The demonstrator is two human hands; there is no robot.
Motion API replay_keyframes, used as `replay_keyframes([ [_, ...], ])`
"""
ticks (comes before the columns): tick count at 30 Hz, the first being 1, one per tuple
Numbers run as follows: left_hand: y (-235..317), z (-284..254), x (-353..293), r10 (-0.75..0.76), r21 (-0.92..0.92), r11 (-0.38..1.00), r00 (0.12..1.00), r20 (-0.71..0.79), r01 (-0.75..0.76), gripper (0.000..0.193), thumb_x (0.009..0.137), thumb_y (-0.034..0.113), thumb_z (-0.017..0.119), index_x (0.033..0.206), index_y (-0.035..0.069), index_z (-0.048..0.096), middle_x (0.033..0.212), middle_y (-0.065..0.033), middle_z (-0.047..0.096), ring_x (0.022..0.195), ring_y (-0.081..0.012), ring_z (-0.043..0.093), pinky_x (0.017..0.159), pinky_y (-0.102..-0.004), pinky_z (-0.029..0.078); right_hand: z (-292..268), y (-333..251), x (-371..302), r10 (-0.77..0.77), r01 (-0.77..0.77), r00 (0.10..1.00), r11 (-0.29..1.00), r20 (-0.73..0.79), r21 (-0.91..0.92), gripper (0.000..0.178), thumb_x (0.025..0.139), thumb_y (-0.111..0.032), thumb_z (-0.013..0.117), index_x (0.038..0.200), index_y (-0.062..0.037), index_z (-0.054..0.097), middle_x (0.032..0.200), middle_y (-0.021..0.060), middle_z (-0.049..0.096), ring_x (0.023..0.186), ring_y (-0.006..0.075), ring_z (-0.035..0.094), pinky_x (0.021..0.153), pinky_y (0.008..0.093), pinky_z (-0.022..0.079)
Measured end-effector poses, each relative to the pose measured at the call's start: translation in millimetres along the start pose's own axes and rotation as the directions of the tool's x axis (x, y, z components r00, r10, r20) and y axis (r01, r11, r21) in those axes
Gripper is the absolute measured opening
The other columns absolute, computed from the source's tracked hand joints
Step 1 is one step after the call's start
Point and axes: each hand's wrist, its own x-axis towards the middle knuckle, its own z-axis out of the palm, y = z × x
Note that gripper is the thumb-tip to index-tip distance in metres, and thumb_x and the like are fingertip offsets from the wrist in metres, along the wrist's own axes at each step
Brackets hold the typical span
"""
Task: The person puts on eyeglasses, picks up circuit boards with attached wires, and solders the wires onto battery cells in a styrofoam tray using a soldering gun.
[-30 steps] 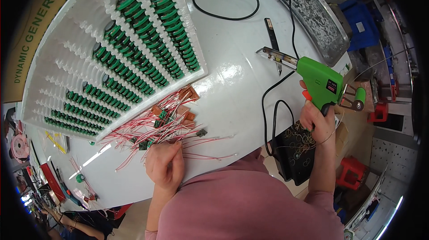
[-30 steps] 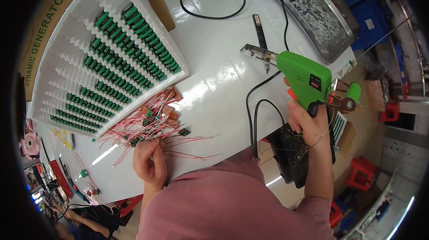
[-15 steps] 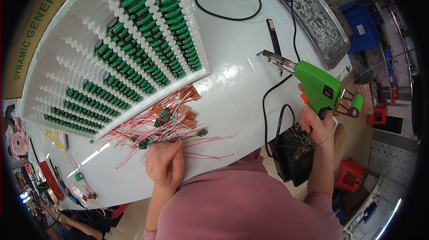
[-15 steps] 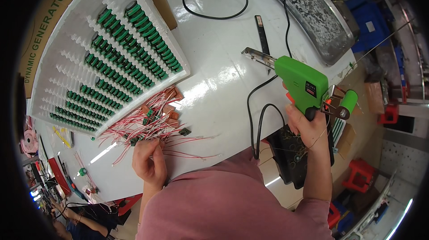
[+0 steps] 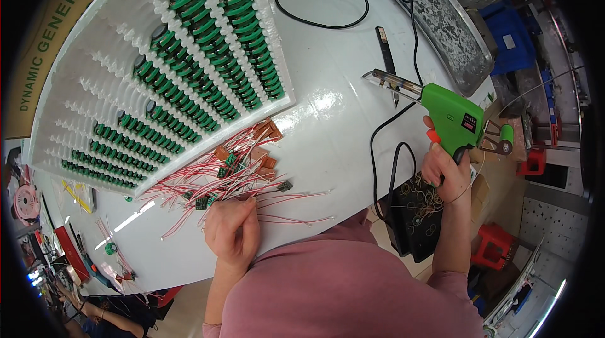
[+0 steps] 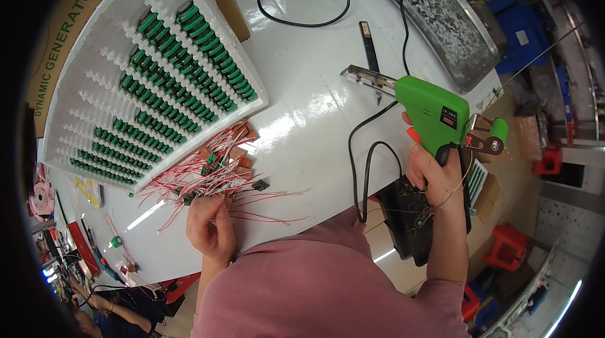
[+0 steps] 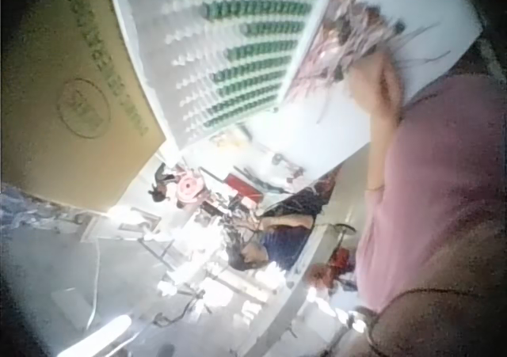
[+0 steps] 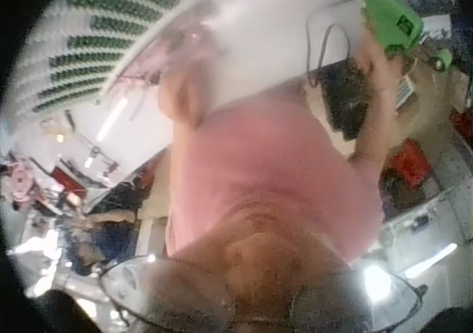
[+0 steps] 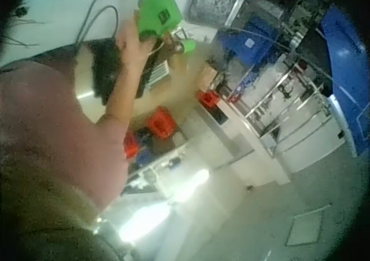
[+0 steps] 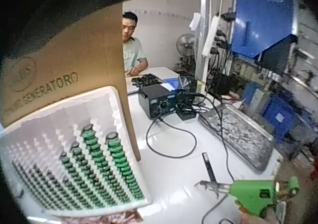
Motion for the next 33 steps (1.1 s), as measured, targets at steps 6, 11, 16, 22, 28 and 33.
replay_keyframes([
  [6,0.0,0.0,1.1,0.001,-0.008,1.0,1.0,0.006,-0.001,0.024,0.064,-0.013,0.062,0.083,0.001,0.059,0.067,-0.0075,0.057,0.057,-0.0193,0.053,0.053,-0.0273,0.041,-1.3,-0.3,1.0,0.026,-0.026,1.0,1.0,0.012,-0.008,0.043,0.082,-0.009,0.051,0.12,0.0062,0.039,0.106,0.0112,0.055,0.041,0.0044,0.033,0.036,0.0205,0.029],
  [11,1.1,-0.2,1.0,0.002,-0.009,1.0,1.0,0.008,-0.002,0.024,0.064,-0.013,0.062,0.083,0.0,0.059,0.067,-0.0075,0.057,0.056,-0.0193,0.053,0.053,-0.0272,0.041,-0.3,-0.9,-0.6,0.018,-0.018,1.0,1.0,0.009,-0.001,0.044,0.082,-0.009,0.051,0.121,0.0059,0.039,0.102,0.0104,0.056,0.04,0.0045,0.033,0.037,0.0204,0.029],
  [16,0.9,0.3,0.5,0.014,-0.003,1.0,1.0,0.003,-0.014,0.024,0.064,-0.013,0.062,0.083,0.0,0.059,0.067,-0.0079,0.057,0.056,-0.0191,0.053,0.052,-0.0269,0.041,0.4,-0.3,-6.6,-0.055,0.052,0.998,0.983,-0.013,-0.174,0.038,0.08,-0.007,0.054,0.115,0.0049,0.045,0.072,0.0043,0.054,0.041,0.005,0.035,0.038,0.02,0.029],
  [22,3.0,-4.6,-1.3,0.039,0.021,0.999,0.999,0.001,-0.039,0.024,0.063,-0.012,0.063,0.084,0.001,0.059,0.067,-0.0072,0.058,0.056,-0.0197,0.053,0.052,-0.0272,0.041,3.7,-7.8,-15.1,-0.084,0.078,0.996,0.966,-0.014,-0.247,0.035,0.078,-0.002,0.054,0.112,0.0023,0.048,0.064,0.0024,0.05,0.041,0.0055,0.035,0.038,0.0201,0.029],
  [28,19.2,-52.1,11.9,0.116,0.061,0.991,0.991,0.059,-0.12,0.025,0.064,-0.009,0.063,0.085,0.003,0.059,0.072,-0.0064,0.059,0.061,-0.0195,0.054,0.054,-0.0278,0.042,18.2,-21.8,-48.9,-0.352,0.303,0.884,0.933,0.309,0.194,0.051,0.082,-0.013,0.051,0.126,0.0039,0.031,0.051,-0.0029,0.044,0.033,0.0049,0.033,0.033,0.0188,0.027],
  [33,40.1,-114.9,12.9,0.023,0.143,0.989,1.0,-0.002,-0.022,0.023,0.067,-0.008,0.062,0.087,0.002,0.059,0.076,-0.0069,0.06,0.067,-0.0207,0.055,0.06,-0.0291,0.042,60.0,-63.3,-85.3,-0.448,0.106,0.681,0.843,0.579,0.528,0.06,0.083,-0.023,0.055,0.128,0.0006,0.023,0.042,-0.0072,0.034,0.03,0.0044,0.032,0.031,0.0186,0.03],
])
